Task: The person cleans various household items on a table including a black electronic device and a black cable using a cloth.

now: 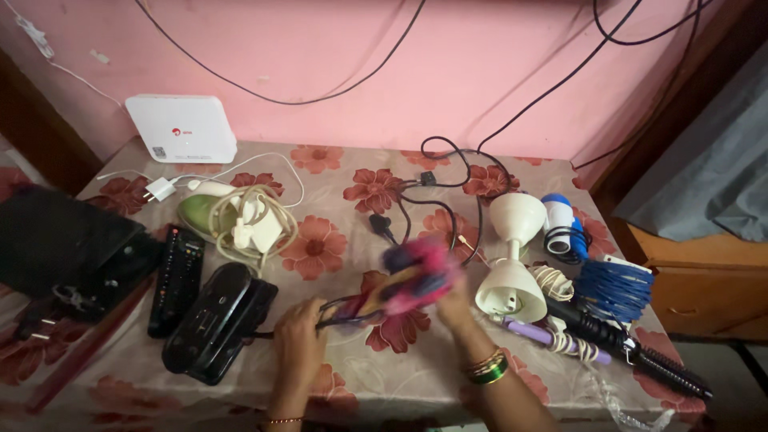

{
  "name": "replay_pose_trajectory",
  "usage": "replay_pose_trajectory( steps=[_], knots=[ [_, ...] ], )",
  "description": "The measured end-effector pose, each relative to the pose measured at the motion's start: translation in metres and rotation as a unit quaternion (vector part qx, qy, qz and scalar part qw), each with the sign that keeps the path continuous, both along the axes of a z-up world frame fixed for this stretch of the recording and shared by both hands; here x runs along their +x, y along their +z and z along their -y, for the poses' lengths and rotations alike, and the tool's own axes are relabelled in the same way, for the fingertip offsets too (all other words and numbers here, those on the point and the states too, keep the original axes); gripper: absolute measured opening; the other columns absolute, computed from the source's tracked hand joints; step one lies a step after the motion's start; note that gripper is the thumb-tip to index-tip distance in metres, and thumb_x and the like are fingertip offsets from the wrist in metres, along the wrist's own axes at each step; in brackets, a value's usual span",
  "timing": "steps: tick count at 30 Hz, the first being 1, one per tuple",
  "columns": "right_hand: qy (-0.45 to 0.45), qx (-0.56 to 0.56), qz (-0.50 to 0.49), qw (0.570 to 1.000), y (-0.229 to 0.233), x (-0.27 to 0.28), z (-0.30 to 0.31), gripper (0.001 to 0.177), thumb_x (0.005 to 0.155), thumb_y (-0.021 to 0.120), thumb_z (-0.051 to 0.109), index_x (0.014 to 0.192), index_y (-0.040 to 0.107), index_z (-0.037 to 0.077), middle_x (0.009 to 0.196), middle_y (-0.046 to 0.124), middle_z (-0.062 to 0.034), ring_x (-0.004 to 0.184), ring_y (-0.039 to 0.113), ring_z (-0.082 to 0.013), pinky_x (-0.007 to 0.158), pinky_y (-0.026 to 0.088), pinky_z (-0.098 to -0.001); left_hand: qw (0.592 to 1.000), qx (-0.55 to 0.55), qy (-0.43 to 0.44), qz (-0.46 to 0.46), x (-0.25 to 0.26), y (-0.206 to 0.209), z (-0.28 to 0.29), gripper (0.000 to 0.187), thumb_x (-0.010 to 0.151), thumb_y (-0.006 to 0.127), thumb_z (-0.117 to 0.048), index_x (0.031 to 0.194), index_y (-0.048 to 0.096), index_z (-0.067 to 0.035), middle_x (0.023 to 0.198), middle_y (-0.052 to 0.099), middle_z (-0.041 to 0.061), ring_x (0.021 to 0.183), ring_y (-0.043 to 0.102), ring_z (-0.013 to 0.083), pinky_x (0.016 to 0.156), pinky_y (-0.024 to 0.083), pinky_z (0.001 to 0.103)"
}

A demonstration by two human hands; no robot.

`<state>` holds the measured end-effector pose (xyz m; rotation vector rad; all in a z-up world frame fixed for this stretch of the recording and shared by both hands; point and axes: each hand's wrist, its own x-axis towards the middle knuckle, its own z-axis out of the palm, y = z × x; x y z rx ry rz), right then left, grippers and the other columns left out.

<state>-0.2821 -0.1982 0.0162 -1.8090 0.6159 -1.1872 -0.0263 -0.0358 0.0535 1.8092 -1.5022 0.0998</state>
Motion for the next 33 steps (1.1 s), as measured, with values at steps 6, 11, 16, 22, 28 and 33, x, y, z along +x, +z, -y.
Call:
replay_pose_trajectory(
  steps=[6, 11, 16, 22, 28, 33],
  knots=[
    [-0.052, 0.379, 0.435, 0.815, -0.038, -0.039, -0.042, 0.025, 0.087, 0.071, 0.021, 0.106, 0.065, 0.006, 0.093, 0.068, -0.0077, 0.073, 0.067, -0.0203, 0.064, 0.056, -0.0330, 0.986, -0.142, 0.034, -0.079, -0.011, 0.000, 0.000, 0.013, 0.088, 0.074, -0.017, 0.092, 0.066, -0.008, 0.083, 0.069, 0.015, 0.079, 0.066, 0.0392, 0.070, 0.049, 0.048],
    [0.038, 0.606, 0.302, 0.735, -0.119, 0.036, -0.112, 0.022, 0.087, 0.063, 0.028, 0.100, 0.065, 0.010, 0.088, 0.070, -0.0079, 0.080, 0.069, -0.0239, 0.077, 0.059, -0.0403, 0.982, -0.152, 0.011, -0.111, -0.009, -0.028, -0.002, 0.010, 0.087, 0.070, -0.012, 0.095, 0.067, -0.007, 0.083, 0.068, 0.014, 0.080, 0.065, 0.0370, 0.072, 0.049, 0.047],
    [0.206, 0.535, 0.248, 0.781, -0.116, 0.080, -0.079, 0.022, 0.104, 0.064, 0.023, 0.103, 0.065, 0.001, 0.095, 0.070, -0.0114, 0.085, 0.066, -0.0226, 0.074, 0.054, -0.0353, 0.978, -0.188, -0.049, -0.080, -0.008, -0.042, -0.015, 0.028, 0.073, 0.071, -0.014, 0.098, 0.066, -0.004, 0.086, 0.068, 0.016, 0.078, 0.063, 0.0380, 0.069, 0.048, 0.048],
    [0.006, 0.637, 0.179, 0.750, 0.017, 0.088, -0.032, 0.023, 0.087, 0.066, 0.025, 0.103, 0.067, 0.010, 0.089, 0.070, -0.0049, 0.077, 0.067, -0.0219, 0.070, 0.056, -0.0441, 0.990, -0.097, -0.066, -0.075, -0.008, -0.033, -0.021, 0.021, 0.077, 0.072, -0.008, 0.097, 0.068, -0.009, 0.083, 0.070, 0.011, 0.082, 0.065, 0.0371, 0.074, 0.047, 0.050],
    [-0.062, 0.454, 0.295, 0.839, 0.071, 0.038, 0.041, 0.023, 0.097, 0.070, 0.024, 0.118, 0.064, 0.016, 0.107, 0.070, 0.0012, 0.089, 0.069, -0.0102, 0.073, 0.055, -0.0388, 0.994, -0.091, -0.052, -0.029, -0.011, -0.035, -0.022, 0.034, 0.072, 0.071, -0.004, 0.105, 0.067, -0.008, 0.092, 0.070, 0.012, 0.089, 0.065, 0.0372, 0.081, 0.048, 0.049],
    [-0.076, 0.453, 0.327, 0.826, 0.072, 0.021, 0.084, 0.025, 0.095, 0.059, 0.020, 0.119, 0.065, 0.015, 0.105, 0.072, -0.0074, 0.090, 0.071, -0.0242, 0.078, 0.058, -0.0479, 0.998, -0.054, -0.026, -0.015, -0.014, -0.030, -0.021, 0.028, 0.079, 0.071, -0.010, 0.107, 0.067, -0.009, 0.093, 0.070, 0.011, 0.092, 0.065, 0.0356, 0.084, 0.049, 0.048]
  ],
)
